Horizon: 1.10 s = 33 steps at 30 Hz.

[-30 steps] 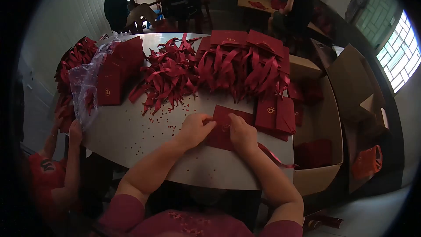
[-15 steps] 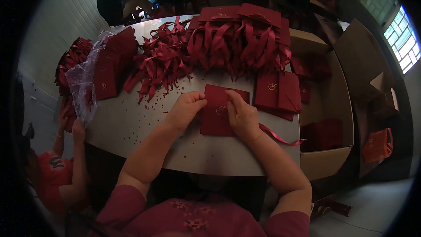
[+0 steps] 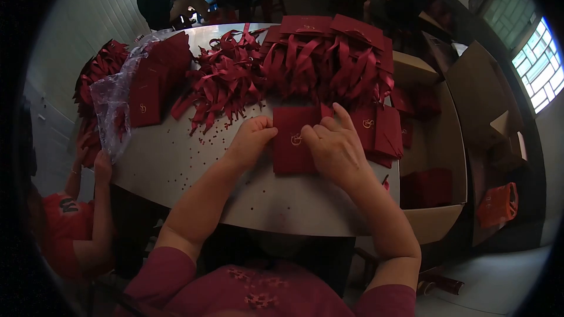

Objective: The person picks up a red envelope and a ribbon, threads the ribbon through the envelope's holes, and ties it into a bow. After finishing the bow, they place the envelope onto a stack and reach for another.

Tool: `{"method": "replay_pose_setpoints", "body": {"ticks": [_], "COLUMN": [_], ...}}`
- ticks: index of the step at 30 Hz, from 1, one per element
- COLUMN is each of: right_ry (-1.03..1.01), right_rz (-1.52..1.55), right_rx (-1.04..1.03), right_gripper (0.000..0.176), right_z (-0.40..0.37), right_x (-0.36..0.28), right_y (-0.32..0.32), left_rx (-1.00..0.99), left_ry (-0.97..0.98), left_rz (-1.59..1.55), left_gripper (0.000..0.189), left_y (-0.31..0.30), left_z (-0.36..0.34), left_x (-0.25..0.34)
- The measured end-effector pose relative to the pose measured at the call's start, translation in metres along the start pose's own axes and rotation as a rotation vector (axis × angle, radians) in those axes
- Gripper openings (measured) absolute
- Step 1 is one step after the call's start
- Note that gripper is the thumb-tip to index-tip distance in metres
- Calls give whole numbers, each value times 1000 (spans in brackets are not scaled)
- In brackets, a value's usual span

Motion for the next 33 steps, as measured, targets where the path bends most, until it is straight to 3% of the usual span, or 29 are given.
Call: {"method": "replay_pose_setpoints", "body": {"ticks": [6, 8, 11, 15, 17, 18, 20, 23, 26, 33], "right_ry": [32, 49, 24, 86, 246, 251, 621, 678, 622, 547], "right_rz": [6, 80, 108, 83, 395, 399, 1101, 1364, 1320, 1261], "right_rx": [-24, 85, 8, 34, 211, 213, 207, 213, 191, 283], "right_gripper": [11, 13, 12, 12, 14, 14, 11, 10, 11, 10], "right_z": [5, 4, 8, 15, 16, 16, 13, 6, 2, -1], "right_x": [5, 5, -3, -11, -8, -11, -12, -12, -9, -12], "right_y": [15, 22, 26, 51, 72, 76, 87, 99, 103, 102], "left_rx": [61, 76, 12, 48, 74, 114, 157, 250, 286, 125], "left_ry": [-15, -23, -50, 13, 19, -7, -37, 12, 61, -148], "left_rz": [48, 71, 52, -162, -257, -286, -314, -293, -249, -386], "left_gripper": [9, 9, 10, 12, 12, 12, 13, 17, 19, 16], "left_y": [-3, -5, -9, -13, -14, -13, -11, -12, -15, -8], "left_z": [0, 0, 2, 11, 9, 6, 4, 4, 5, -1], "left_x": [6, 8, 3, -10, -7, 0, 3, -1, -3, 12]}}
Point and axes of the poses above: each hand's wrist, its own z-axis towards the middle knuckle, its own y-axis out of the palm, x = y × z, the point moved 1 cm from there along z, towards the middle knuckle, and after that the axes turned 1 degree about -x, right-handed, at the moved point
